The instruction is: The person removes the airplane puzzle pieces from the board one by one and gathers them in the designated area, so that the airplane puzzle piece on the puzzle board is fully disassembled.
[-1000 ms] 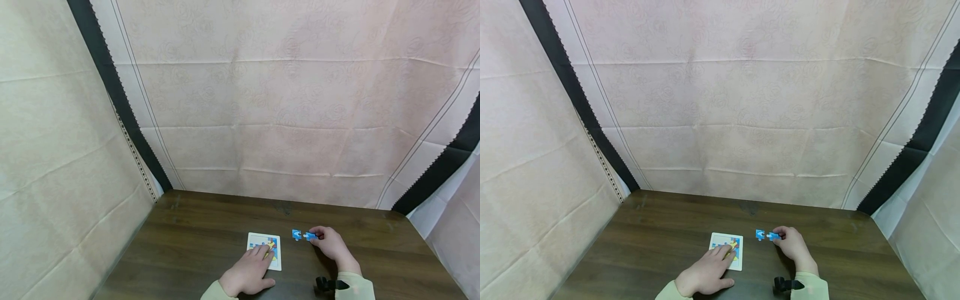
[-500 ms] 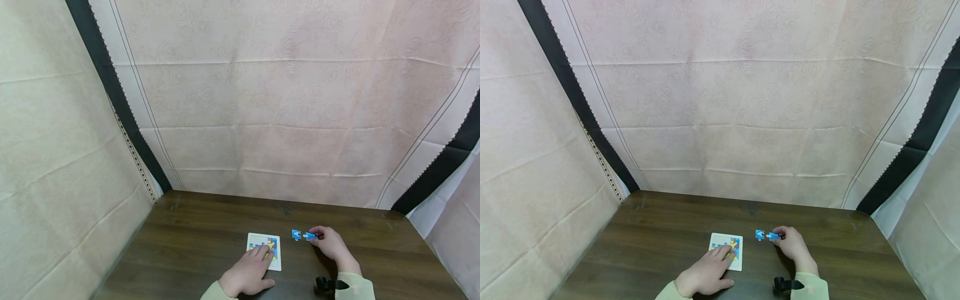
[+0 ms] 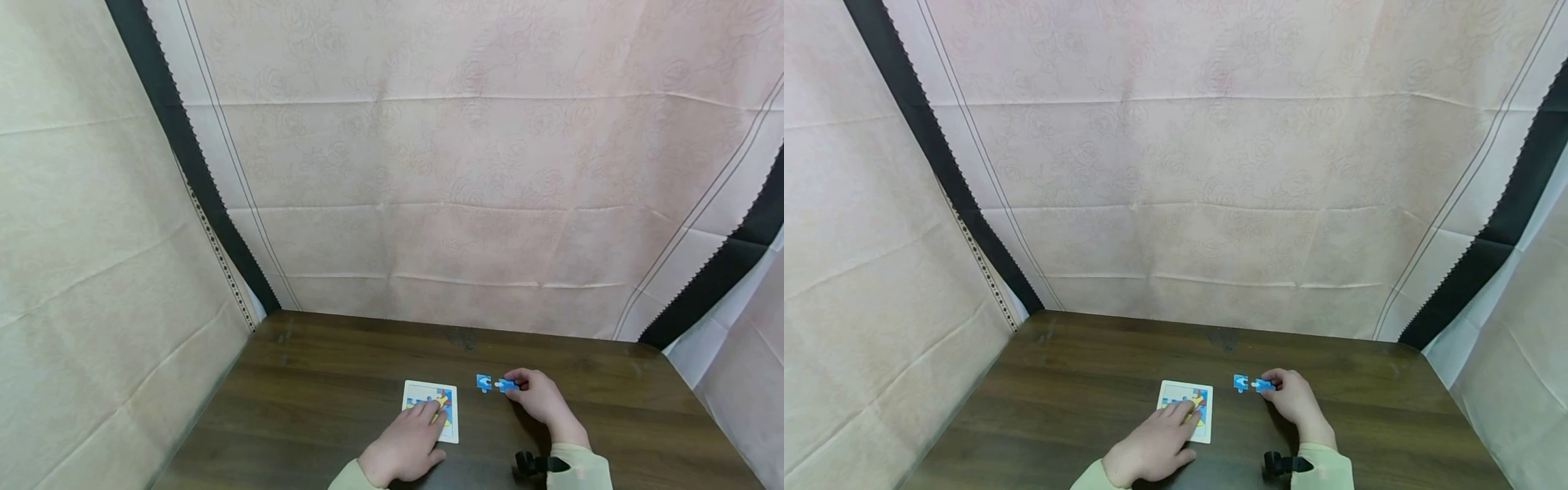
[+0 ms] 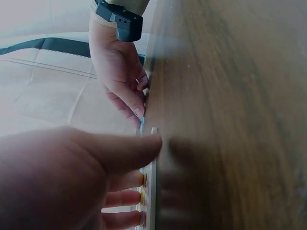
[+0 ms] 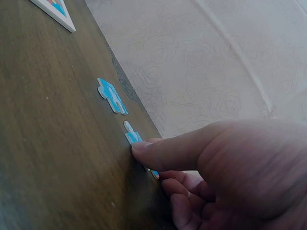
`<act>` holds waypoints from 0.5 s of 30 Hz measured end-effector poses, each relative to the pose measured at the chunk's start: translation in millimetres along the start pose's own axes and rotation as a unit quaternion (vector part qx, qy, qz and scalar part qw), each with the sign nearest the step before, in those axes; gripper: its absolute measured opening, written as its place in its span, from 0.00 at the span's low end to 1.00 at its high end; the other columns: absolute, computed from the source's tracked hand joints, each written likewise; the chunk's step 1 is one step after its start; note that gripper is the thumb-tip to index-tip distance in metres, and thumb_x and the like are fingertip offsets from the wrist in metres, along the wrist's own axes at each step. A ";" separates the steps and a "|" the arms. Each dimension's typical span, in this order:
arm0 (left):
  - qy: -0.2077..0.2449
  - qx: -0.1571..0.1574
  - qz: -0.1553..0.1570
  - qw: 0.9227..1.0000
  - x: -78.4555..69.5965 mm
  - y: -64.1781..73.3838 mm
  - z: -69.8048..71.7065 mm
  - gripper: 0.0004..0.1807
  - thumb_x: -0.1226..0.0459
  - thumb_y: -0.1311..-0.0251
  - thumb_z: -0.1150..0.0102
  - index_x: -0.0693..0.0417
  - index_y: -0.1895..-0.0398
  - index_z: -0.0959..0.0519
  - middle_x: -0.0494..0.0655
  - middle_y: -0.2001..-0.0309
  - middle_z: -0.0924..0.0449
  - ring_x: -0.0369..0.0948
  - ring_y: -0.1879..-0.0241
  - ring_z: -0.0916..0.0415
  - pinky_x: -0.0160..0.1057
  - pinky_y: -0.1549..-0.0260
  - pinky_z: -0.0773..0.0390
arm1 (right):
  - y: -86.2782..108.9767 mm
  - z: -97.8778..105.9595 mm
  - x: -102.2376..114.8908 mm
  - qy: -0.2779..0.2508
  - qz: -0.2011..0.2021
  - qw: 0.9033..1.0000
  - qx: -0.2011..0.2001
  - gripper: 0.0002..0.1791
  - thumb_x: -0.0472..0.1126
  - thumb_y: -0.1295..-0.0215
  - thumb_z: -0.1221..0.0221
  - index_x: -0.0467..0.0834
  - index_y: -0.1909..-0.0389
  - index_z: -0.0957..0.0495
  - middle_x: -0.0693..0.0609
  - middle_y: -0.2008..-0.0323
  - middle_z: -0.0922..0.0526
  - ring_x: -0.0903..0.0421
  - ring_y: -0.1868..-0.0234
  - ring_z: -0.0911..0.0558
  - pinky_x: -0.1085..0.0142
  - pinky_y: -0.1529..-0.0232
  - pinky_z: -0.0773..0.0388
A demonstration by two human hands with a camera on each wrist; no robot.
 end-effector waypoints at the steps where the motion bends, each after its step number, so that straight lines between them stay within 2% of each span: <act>1: -0.008 -0.007 -0.003 1.000 0.2 -0.4 0.1 0.34 0.46 0.24 0.39 0.49 0.22 0.28 0.43 0.27 0.32 0.40 0.30 0.33 0.40 0.34 0.27 | 0.0 -0.1 0.1 0.000 0.000 1.000 0.000 0.12 0.35 0.30 0.31 0.37 0.49 0.14 0.46 0.54 0.15 0.49 0.56 0.20 0.45 0.50 0.19; 5: -0.036 -0.044 -0.014 0.998 1.5 -2.9 1.4 0.27 0.52 0.25 0.35 0.48 0.27 0.21 0.42 0.36 0.26 0.37 0.44 0.27 0.36 0.47 0.21 | 0.3 0.2 0.9 0.000 0.001 1.000 0.000 0.12 0.35 0.30 0.31 0.37 0.49 0.14 0.46 0.54 0.16 0.48 0.56 0.21 0.45 0.50 0.19; 8: -0.043 -0.070 -0.022 0.996 2.1 -4.4 2.9 0.22 0.57 0.25 0.35 0.48 0.31 0.18 0.42 0.41 0.22 0.36 0.53 0.27 0.35 0.56 0.21 | 0.6 0.4 1.3 -0.001 0.001 1.000 0.001 0.12 0.35 0.30 0.31 0.37 0.48 0.14 0.45 0.54 0.16 0.48 0.56 0.21 0.45 0.50 0.19; 11: -0.044 -0.086 -0.027 0.995 2.2 -4.7 3.4 0.20 0.60 0.25 0.35 0.49 0.33 0.16 0.41 0.43 0.21 0.36 0.55 0.27 0.34 0.58 0.21 | 1.1 0.7 1.6 0.000 0.000 1.000 0.001 0.12 0.36 0.30 0.31 0.37 0.48 0.14 0.45 0.54 0.16 0.48 0.56 0.21 0.45 0.50 0.19; 15: -0.050 -0.101 -0.032 0.993 2.2 -3.8 2.7 0.20 0.61 0.26 0.34 0.50 0.34 0.15 0.41 0.41 0.21 0.37 0.53 0.24 0.33 0.56 0.20 | 1.0 0.4 1.1 -0.001 -0.002 1.000 0.001 0.12 0.36 0.30 0.30 0.37 0.48 0.14 0.44 0.53 0.16 0.47 0.55 0.21 0.44 0.50 0.20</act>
Point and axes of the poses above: each hand's wrist, its own y-axis away from the middle knuckle, its own z-axis out of the back of the hand, x = y × z, the point moved 3 cm from there along -y, towards the middle knuckle
